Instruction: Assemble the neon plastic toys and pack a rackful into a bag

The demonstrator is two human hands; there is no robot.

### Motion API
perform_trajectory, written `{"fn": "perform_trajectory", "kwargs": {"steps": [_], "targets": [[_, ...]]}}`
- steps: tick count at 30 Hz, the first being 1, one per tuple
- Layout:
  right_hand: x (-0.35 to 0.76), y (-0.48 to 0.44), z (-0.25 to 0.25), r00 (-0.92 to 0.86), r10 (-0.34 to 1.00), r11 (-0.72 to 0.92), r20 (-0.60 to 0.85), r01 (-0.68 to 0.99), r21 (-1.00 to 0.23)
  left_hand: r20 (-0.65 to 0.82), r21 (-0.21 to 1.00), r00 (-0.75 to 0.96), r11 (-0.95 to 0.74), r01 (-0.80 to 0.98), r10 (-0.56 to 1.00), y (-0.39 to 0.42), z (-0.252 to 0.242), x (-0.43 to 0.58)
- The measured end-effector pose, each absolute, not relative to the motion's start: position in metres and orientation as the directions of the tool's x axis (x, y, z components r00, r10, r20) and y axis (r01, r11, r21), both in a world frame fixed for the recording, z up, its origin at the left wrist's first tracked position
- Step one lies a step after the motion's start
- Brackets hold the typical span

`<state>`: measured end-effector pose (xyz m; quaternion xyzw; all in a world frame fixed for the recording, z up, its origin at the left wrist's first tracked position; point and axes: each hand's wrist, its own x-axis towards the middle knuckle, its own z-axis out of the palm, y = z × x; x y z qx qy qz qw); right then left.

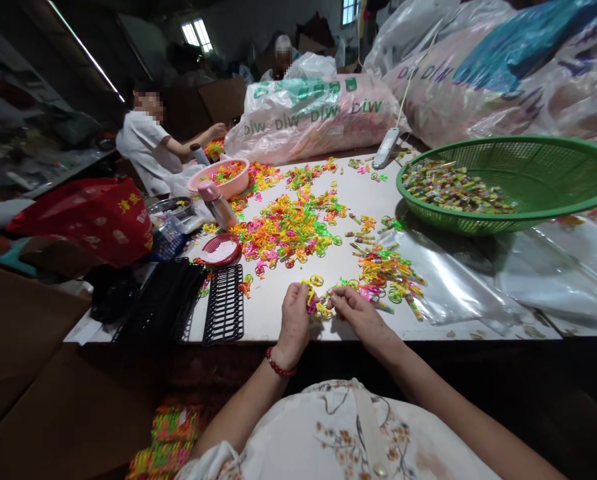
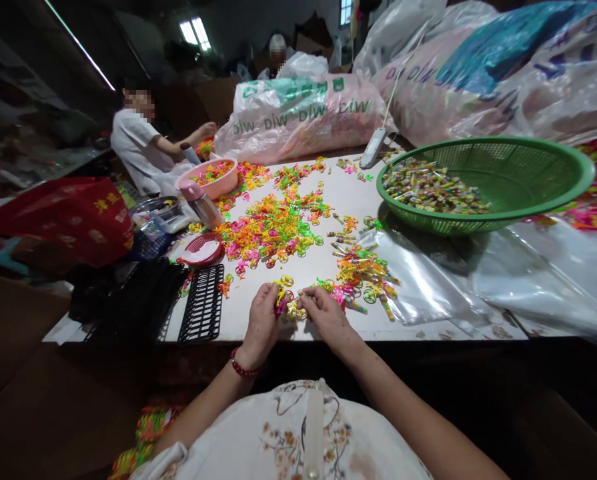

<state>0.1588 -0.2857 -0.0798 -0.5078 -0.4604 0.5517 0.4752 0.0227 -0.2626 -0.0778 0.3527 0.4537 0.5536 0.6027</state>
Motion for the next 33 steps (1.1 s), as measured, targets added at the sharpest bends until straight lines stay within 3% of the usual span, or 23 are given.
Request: {"fn": "perform_trajectory", "kwargs": {"steps": [3, 8, 16, 28, 33], "targets": [[0.157, -0.285, -0.078, -0.051, 0.991, -0.133, -0.127, -0.136, -0.982, -0.147, 0.935, 0.017, 0.145, -0.324, 0.989, -0.266, -0.082, 0.026], [0.158, -0.288, -0.073, -0.070, 0.991, -0.119, -0.114, -0.073, -0.990, -0.163, 0.961, 0.018, 0.162, -0.226, 0.987, -0.269, -0.083, 0.029], [0.161, -0.288, -0.075, -0.029, 0.995, -0.097, -0.096, -0.041, -0.994, -0.169, 0.956, 0.036, 0.173, -0.236, 0.985, -0.274, -0.079, 0.031], [0.160, -0.288, -0.091, 0.093, 0.994, 0.051, 0.048, -0.023, -0.998, -0.209, 0.945, 0.056, 0.217, -0.246, 0.976, -0.275, -0.080, 0.031], [0.160, -0.290, -0.094, 0.081, 0.985, 0.148, 0.155, 0.083, -0.985, -0.210, 0.957, 0.033, 0.212, -0.196, 0.977, -0.275, -0.082, 0.030]]}}
